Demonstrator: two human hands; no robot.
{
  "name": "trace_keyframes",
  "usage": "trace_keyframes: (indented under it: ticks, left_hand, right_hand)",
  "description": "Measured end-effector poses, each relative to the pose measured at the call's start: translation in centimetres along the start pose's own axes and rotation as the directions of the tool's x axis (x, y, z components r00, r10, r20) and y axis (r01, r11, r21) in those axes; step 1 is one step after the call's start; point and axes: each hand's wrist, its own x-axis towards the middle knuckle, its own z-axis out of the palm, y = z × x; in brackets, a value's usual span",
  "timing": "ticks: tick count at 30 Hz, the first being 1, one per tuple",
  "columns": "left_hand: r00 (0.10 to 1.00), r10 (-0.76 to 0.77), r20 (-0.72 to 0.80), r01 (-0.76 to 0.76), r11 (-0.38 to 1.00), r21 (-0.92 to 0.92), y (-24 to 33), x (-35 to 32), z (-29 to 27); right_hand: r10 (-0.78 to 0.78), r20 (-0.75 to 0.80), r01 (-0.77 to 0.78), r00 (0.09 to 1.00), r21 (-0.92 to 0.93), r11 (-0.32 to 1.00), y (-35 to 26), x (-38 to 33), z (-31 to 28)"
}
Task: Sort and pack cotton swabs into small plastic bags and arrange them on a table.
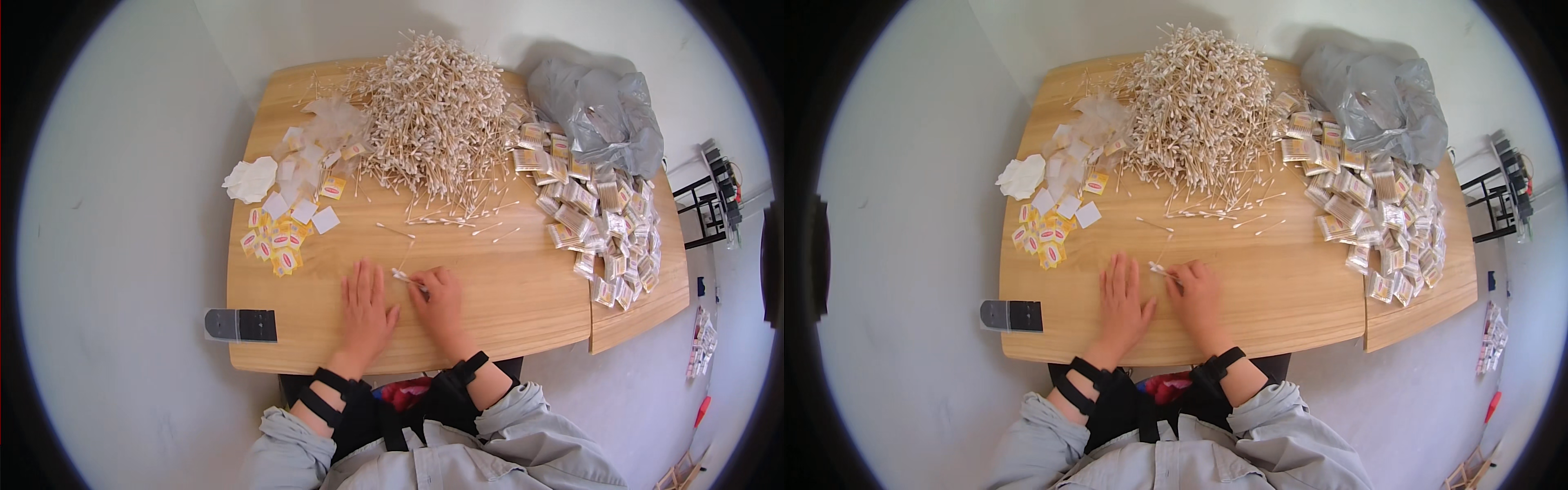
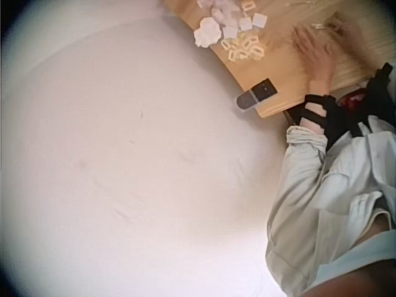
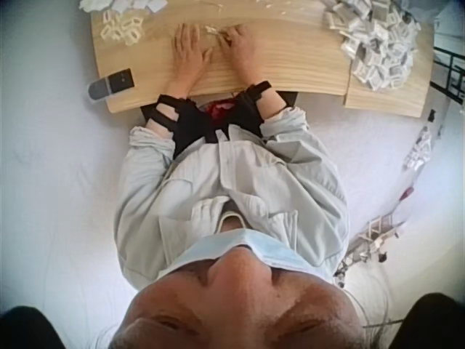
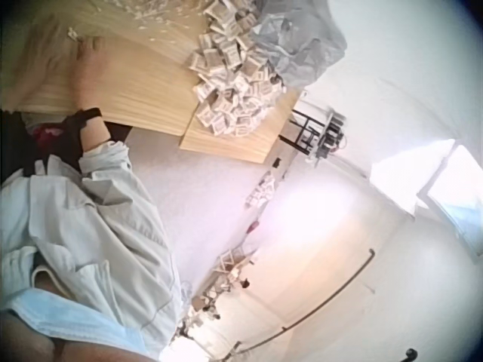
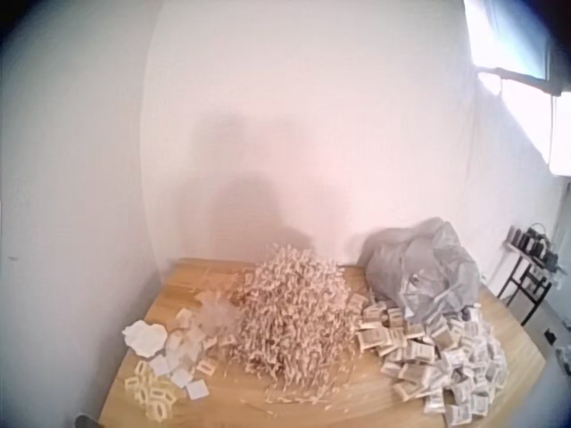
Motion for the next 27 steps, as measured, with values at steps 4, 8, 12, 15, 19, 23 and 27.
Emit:
trace_keyframes:
  ticks: [4, 8, 12, 15, 19, 23, 27]
  left_hand:
    - [0.994, 0.095, 0.059, -0.096, 0.995, 0.012, -1.7, 0.3, -0.4]
    - [0.98, 0.063, 0.186, -0.09, 0.986, 0.143, -1.1, -1.4, -0.5]
    - [0.979, 0.045, 0.197, -0.086, 0.975, 0.204, -0.1, -2.6, -0.6]
    - [0.982, 0.021, 0.187, -0.051, 0.987, 0.153, -0.1, -3.4, -0.8]
    - [0.976, 0.011, 0.218, -0.045, 0.988, 0.147, -0.4, -4.1, -1.2]
    - [0.983, -0.002, 0.186, -0.029, 0.986, 0.166, 0.0, -4.3, -1.1]
    - [0.998, -0.046, 0.051, 0.04, 0.991, 0.124, 0.2, -3.9, -0.8]
  right_hand:
    - [-0.112, 0.186, 0.075, 0.976, 0.195, 0.978, -0.9, 0.4, 0.7]
    - [0.12, 0.298, -0.244, 0.947, 0.425, 0.871, 0.5, 3.5, 0.7]
    - [-0.3, 0.387, 0.224, 0.872, 0.228, 0.948, -0.1, 5.8, 1.3]
    - [-0.337, 0.42, 0.288, 0.843, 0.178, 0.941, 0.1, 6.1, 1.3]
    - [-0.035, 0.36, 0.005, 0.932, 0.084, 0.996, 1.3, 5.3, 0.1]
    - [-0.085, 0.411, 0.045, 0.907, 0.107, 0.993, 1.2, 3.2, -1.1]
    - [-0.14, 0.376, 0.015, 0.916, 0.316, 0.949, -0.1, 1.1, -0.8]
